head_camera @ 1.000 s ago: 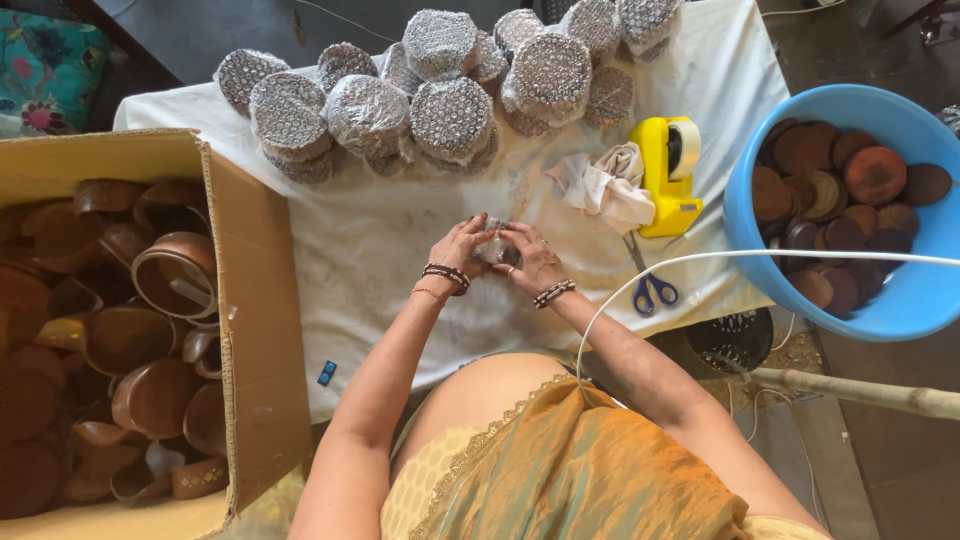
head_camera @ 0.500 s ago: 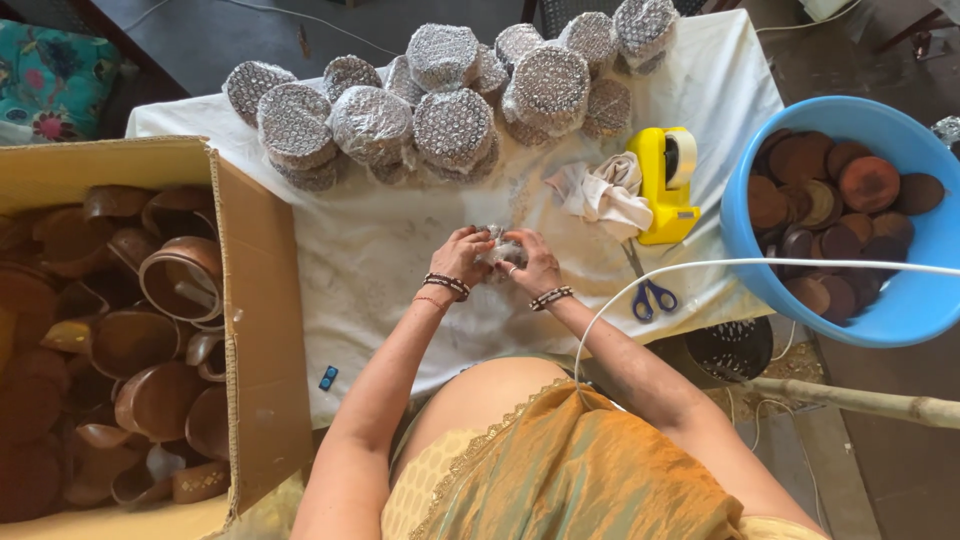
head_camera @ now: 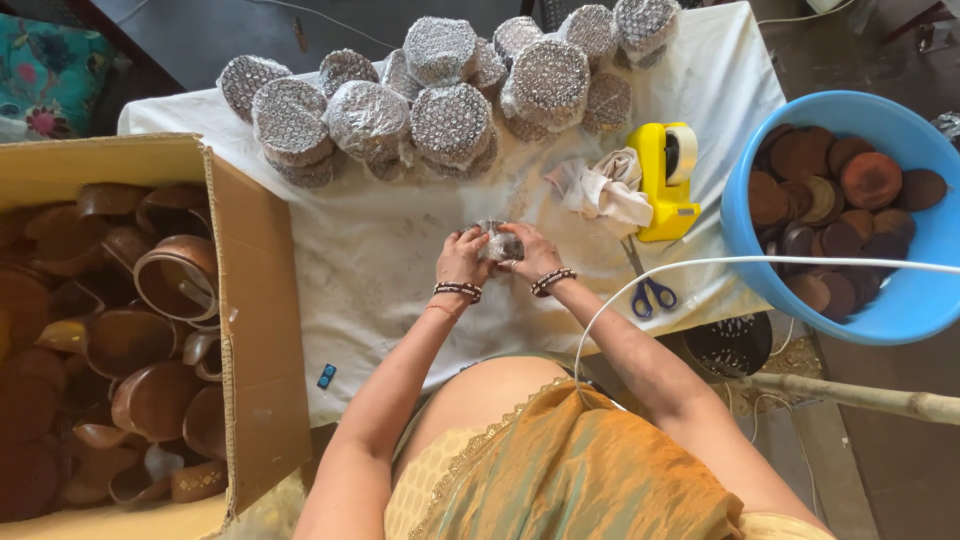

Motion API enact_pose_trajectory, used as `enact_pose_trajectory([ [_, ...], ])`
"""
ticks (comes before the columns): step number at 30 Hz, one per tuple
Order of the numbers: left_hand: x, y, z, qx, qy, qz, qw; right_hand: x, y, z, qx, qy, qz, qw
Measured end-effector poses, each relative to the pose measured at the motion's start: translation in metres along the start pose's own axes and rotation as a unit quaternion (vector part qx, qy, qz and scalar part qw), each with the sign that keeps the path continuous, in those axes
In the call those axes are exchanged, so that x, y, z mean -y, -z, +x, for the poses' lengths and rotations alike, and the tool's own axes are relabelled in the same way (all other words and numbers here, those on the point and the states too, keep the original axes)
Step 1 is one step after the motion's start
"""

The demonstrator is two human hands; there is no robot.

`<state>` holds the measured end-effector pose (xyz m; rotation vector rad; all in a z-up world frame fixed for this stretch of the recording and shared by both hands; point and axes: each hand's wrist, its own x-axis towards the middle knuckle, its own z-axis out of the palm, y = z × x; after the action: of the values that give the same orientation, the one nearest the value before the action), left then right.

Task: The person cleans small brown clay pots with a white cloth and then wraps them in bubble wrap. They place the wrapped items on a table alongside other wrapped pieces and use scissors to cut the bubble wrap as needed.

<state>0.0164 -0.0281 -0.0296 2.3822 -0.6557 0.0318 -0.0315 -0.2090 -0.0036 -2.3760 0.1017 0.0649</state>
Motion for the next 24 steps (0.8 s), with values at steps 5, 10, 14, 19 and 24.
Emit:
enact_pose_trajectory([
  [5,-0.019,0.028,0.009,0.06,0.06,0.006,0.996,-0.01,-0.01,-0.009,-0.048,0.032,0.013,0.998],
  [10,-0.018,0.032,0.006,0.072,0.056,0.014,0.996,-0.019,0.034,-0.027,-0.087,0.004,0.036,0.996],
  [14,-0.021,0.036,0.007,0.068,0.053,0.019,0.996,-0.059,0.112,-0.04,-0.318,-0.032,-0.043,0.947],
  [19,-0.025,0.042,0.007,0.077,0.063,0.024,0.995,-0.122,0.182,-0.056,-0.422,-0.065,-0.199,0.882],
  [24,-0.026,0.041,0.008,0.078,0.069,0.033,0.994,-0.2,0.183,-0.043,-0.356,-0.175,-0.198,0.897],
])
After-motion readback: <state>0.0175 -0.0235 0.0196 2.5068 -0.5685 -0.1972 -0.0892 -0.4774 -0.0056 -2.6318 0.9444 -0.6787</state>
